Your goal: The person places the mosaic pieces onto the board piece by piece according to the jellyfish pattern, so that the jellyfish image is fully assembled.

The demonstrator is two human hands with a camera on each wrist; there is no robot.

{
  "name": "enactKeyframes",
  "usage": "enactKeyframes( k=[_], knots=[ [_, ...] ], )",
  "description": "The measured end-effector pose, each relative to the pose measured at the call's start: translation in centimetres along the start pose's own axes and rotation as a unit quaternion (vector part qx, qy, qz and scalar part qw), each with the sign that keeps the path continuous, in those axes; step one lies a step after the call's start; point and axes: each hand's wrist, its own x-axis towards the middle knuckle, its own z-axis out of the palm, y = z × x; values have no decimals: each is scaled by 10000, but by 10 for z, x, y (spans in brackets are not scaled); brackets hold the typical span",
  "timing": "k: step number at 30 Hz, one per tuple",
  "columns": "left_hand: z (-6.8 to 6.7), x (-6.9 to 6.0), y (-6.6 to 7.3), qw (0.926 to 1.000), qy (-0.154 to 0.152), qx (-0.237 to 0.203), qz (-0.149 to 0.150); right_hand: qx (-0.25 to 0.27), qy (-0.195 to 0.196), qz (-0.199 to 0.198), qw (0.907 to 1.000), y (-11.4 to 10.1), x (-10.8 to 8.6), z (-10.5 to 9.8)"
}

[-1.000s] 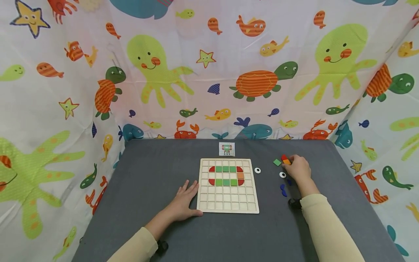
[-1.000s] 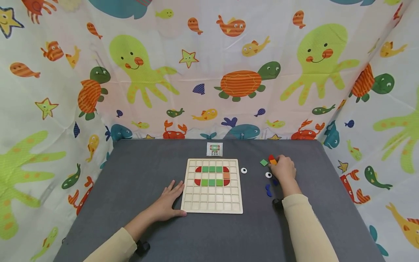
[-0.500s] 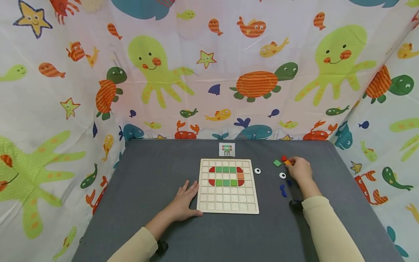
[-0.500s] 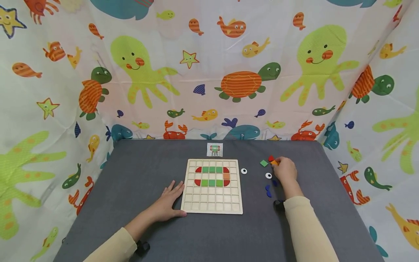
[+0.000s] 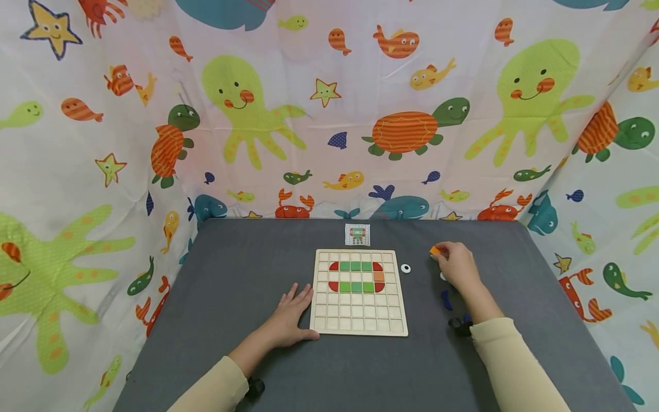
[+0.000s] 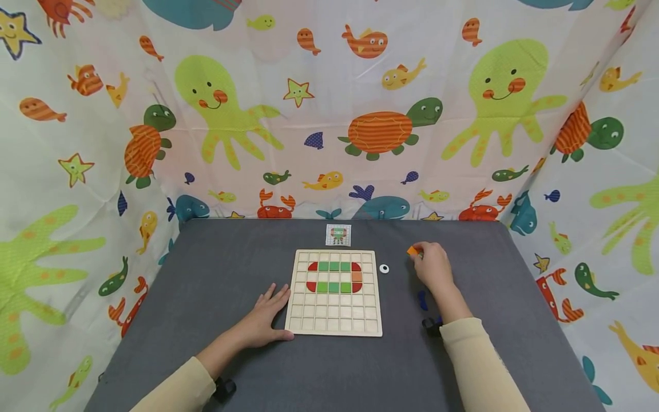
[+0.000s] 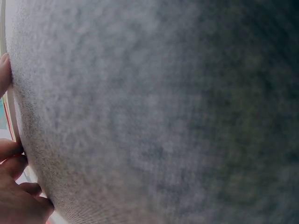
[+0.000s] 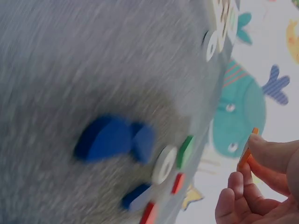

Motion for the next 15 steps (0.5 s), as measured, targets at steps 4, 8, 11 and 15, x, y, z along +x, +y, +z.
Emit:
enactKeyframes(
  k=[4,8,11,15],
  knots=[
    [0,0,-1,10000,5,8,36,-25,-63,-293,9995,-13,-2,6],
    [1,1,-1,10000,0,0,41,12,-184,-523,9985,-27,-6,13],
    [1,1,-1,10000,-15,5,28,45,-322,-674,9972,-39,-10,18],
    [0,1,-1,10000,-18,-8,7,44,-468,-855,9952,-56,-15,24]
  ],
)
